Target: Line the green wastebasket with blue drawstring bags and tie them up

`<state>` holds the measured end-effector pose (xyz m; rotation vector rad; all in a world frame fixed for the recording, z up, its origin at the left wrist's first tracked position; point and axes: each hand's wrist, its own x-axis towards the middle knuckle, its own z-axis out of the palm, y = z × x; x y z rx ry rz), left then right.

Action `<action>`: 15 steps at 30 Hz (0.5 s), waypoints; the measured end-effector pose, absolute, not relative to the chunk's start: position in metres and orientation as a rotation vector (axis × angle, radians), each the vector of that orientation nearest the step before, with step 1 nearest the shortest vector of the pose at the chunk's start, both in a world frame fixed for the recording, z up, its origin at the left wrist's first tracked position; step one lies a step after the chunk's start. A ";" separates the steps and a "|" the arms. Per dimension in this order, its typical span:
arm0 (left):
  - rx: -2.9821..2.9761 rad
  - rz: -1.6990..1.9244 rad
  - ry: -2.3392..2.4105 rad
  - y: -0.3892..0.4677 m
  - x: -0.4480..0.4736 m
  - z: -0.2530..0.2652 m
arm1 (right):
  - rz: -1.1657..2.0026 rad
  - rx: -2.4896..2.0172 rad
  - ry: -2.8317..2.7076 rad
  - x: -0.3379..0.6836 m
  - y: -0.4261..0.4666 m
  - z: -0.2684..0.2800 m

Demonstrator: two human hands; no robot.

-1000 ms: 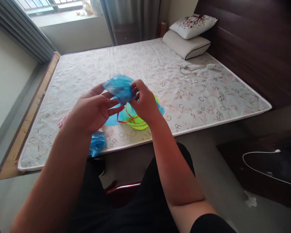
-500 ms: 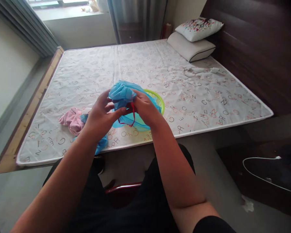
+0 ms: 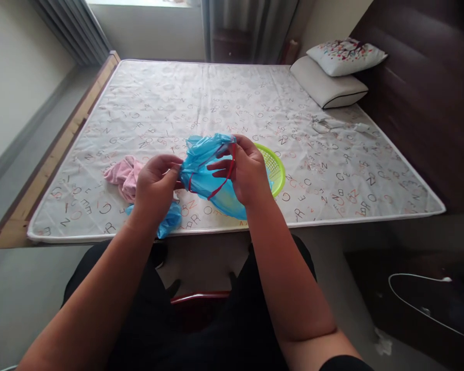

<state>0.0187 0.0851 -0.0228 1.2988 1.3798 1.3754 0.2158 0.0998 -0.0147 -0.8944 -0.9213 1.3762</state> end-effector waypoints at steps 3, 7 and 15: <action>1.218 1.382 1.291 0.086 0.008 -0.035 | 1.426 -0.885 -0.912 0.201 0.099 -0.015; 1.185 1.303 1.106 0.087 -0.005 -0.047 | 1.593 -0.842 -0.933 0.177 0.099 -0.014; 1.301 1.109 1.182 0.100 -0.045 -0.059 | 1.686 -0.949 -1.131 0.155 0.107 -0.016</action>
